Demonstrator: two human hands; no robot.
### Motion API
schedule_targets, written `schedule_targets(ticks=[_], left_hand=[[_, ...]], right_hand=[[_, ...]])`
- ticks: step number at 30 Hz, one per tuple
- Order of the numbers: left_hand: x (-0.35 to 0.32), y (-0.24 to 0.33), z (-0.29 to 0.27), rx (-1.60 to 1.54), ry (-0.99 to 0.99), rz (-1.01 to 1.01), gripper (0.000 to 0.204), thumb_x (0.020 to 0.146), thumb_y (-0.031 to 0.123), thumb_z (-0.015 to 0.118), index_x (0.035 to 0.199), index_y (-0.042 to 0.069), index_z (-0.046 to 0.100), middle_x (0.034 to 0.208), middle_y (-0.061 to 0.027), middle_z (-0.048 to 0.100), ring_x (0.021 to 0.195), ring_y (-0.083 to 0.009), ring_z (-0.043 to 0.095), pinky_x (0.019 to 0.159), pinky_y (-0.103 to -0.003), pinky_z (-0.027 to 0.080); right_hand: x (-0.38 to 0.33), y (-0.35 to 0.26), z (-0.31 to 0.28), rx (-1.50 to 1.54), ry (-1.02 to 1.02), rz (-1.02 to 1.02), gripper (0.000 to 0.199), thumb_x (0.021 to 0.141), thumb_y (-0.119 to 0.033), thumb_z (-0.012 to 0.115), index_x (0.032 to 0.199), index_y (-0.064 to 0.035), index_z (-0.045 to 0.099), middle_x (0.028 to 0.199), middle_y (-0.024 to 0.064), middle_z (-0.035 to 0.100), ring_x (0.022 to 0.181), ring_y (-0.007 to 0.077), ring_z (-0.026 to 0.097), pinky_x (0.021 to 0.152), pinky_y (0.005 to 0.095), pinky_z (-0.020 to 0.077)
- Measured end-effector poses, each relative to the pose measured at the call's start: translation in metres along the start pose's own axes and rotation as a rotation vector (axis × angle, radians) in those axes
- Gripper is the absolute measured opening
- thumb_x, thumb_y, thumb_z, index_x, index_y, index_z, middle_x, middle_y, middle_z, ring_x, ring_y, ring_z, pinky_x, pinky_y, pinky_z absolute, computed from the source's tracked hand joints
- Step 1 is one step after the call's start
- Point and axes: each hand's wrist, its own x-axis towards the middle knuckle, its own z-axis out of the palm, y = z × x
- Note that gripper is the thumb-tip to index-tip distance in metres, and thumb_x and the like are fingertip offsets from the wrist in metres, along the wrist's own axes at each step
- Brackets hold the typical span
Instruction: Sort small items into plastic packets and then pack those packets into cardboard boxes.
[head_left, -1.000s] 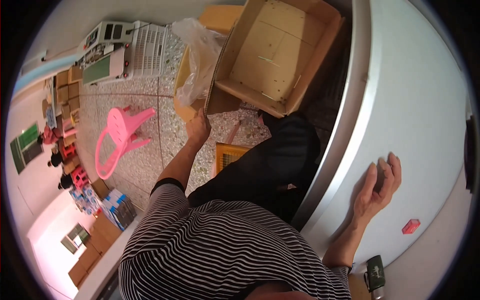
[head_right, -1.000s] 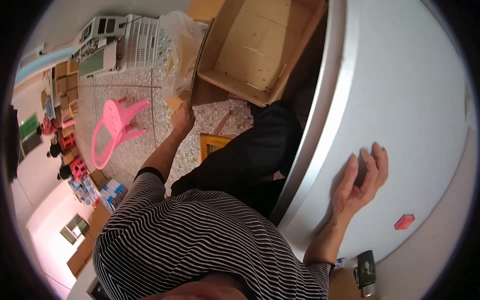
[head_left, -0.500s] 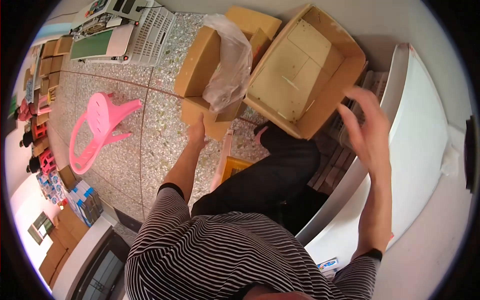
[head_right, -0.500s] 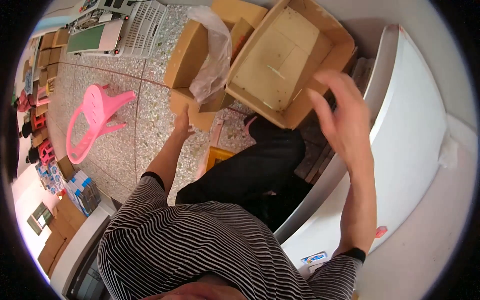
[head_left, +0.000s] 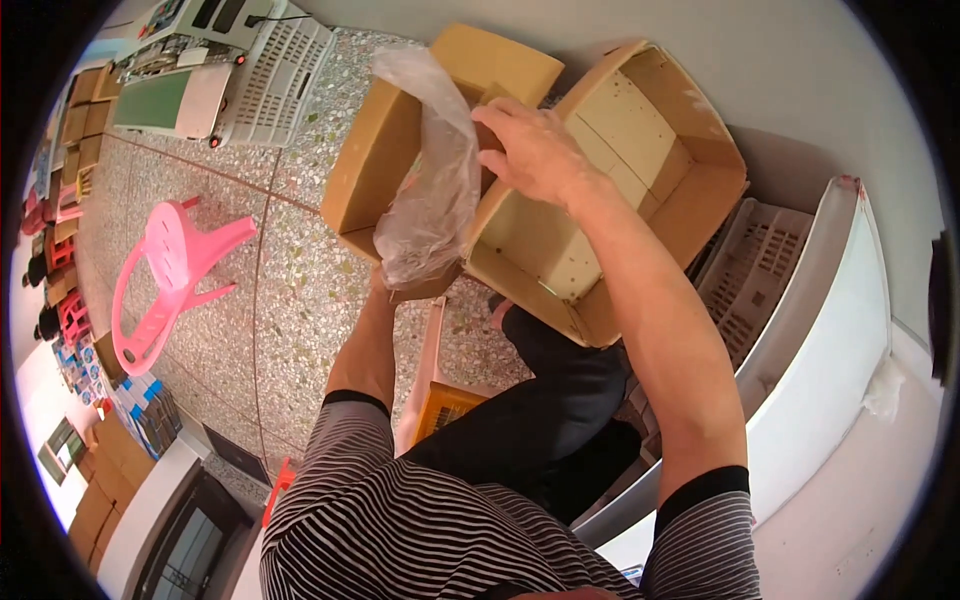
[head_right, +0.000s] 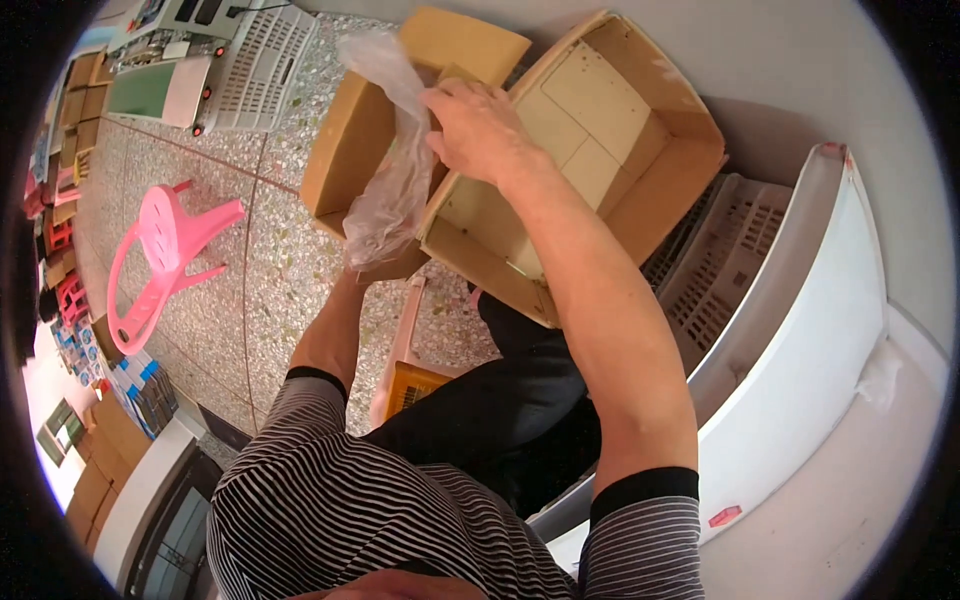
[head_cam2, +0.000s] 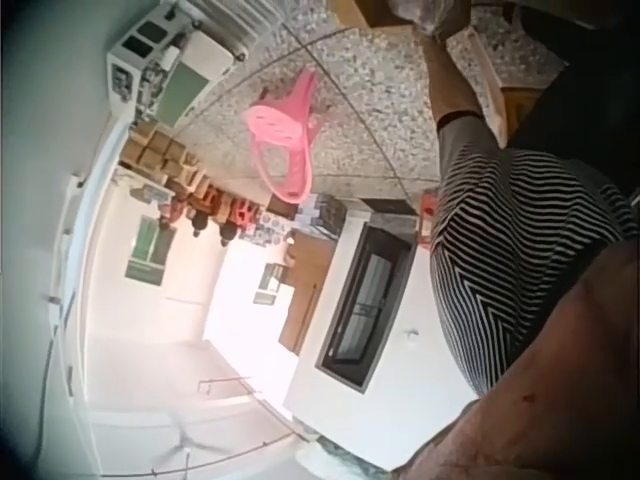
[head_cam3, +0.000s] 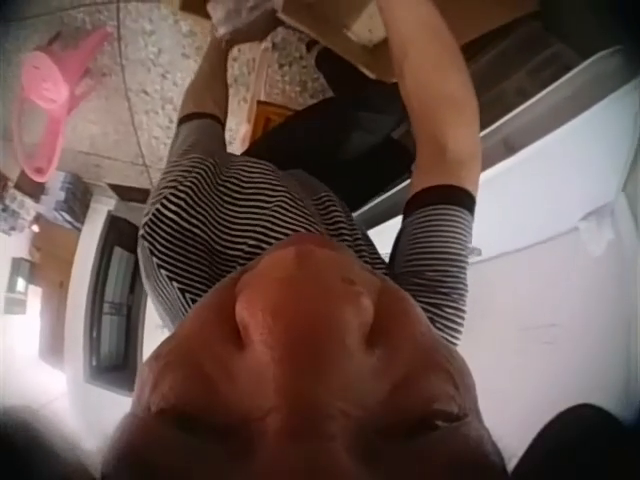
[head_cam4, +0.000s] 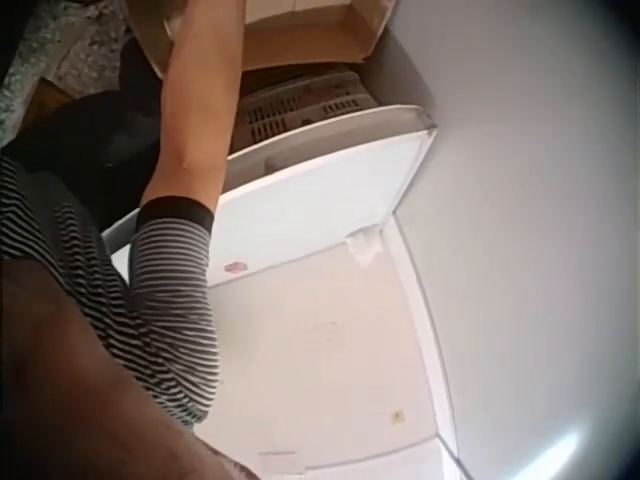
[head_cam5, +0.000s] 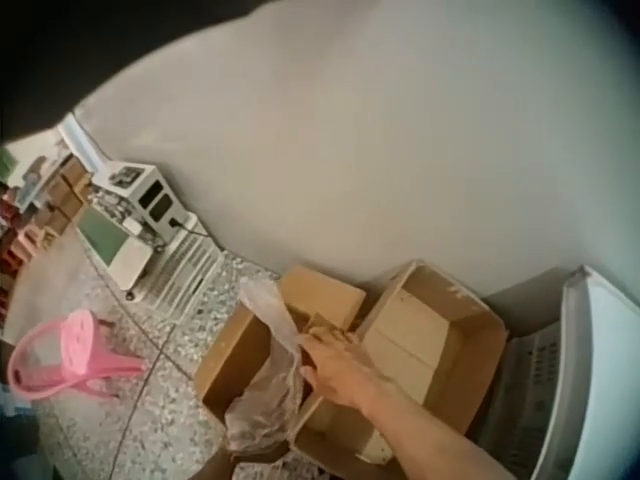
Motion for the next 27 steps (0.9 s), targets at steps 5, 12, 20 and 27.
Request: schedule_targets(ticks=[5, 12, 20, 27], left_hand=[[-0.041, -0.001, 0.031, 0.23, 0.234, 0.197, 0.042, 0.097, 0.023, 0.058, 0.135, 0.005, 0.054, 0.12, -0.012, 0.064, 0.107, -0.0254, 0.066, 0.091, -0.039, 0.056], [-0.162, 0.093, 0.113, 0.301, 0.543, 0.293, 0.013, 0.091, 0.015, 0.066, 0.102, 0.01, 0.068, 0.081, -0.0007, 0.066, 0.065, -0.0124, 0.062, 0.049, -0.028, 0.044], [-0.326, 0.193, 0.152, 0.577, 0.53, 0.524, 0.037, 0.093, 0.017, 0.065, 0.122, -0.005, 0.058, 0.107, -0.0114, 0.067, 0.09, -0.0207, 0.068, 0.076, -0.034, 0.058], [-0.421, 0.14, 0.266, 0.605, -0.077, 0.622, 0.046, 0.104, 0.03, 0.054, 0.142, 0.005, 0.046, 0.14, -0.0131, 0.052, 0.114, -0.0225, 0.061, 0.087, -0.033, 0.057]], right_hand=[[-0.009, 0.01, -0.04, 0.058, 0.09, 0.063, 0.04, 0.094, -0.018, 0.064, 0.131, -0.0053, 0.057, 0.132, 0.0151, 0.059, 0.119, 0.0361, 0.057, 0.098, 0.0427, 0.0485], [-0.039, -0.015, -0.077, 0.217, 0.179, 0.083, 0.04, 0.096, -0.025, 0.067, 0.13, -0.005, 0.059, 0.118, 0.0143, 0.065, 0.103, 0.0257, 0.063, 0.087, 0.0354, 0.0517], [-0.072, -0.144, -0.058, 0.756, 0.075, 0.379, 0.058, 0.097, -0.036, 0.066, 0.139, 0.0002, 0.049, 0.132, 0.0176, 0.059, 0.12, 0.0241, 0.057, 0.097, 0.0356, 0.0471], [-0.15, -0.298, -0.062, 1.043, -0.164, 0.378, 0.101, 0.09, -0.053, 0.069, 0.154, 0.0074, 0.02, 0.154, 0.0317, 0.035, 0.143, 0.0357, 0.038, 0.116, 0.0406, 0.0332]])
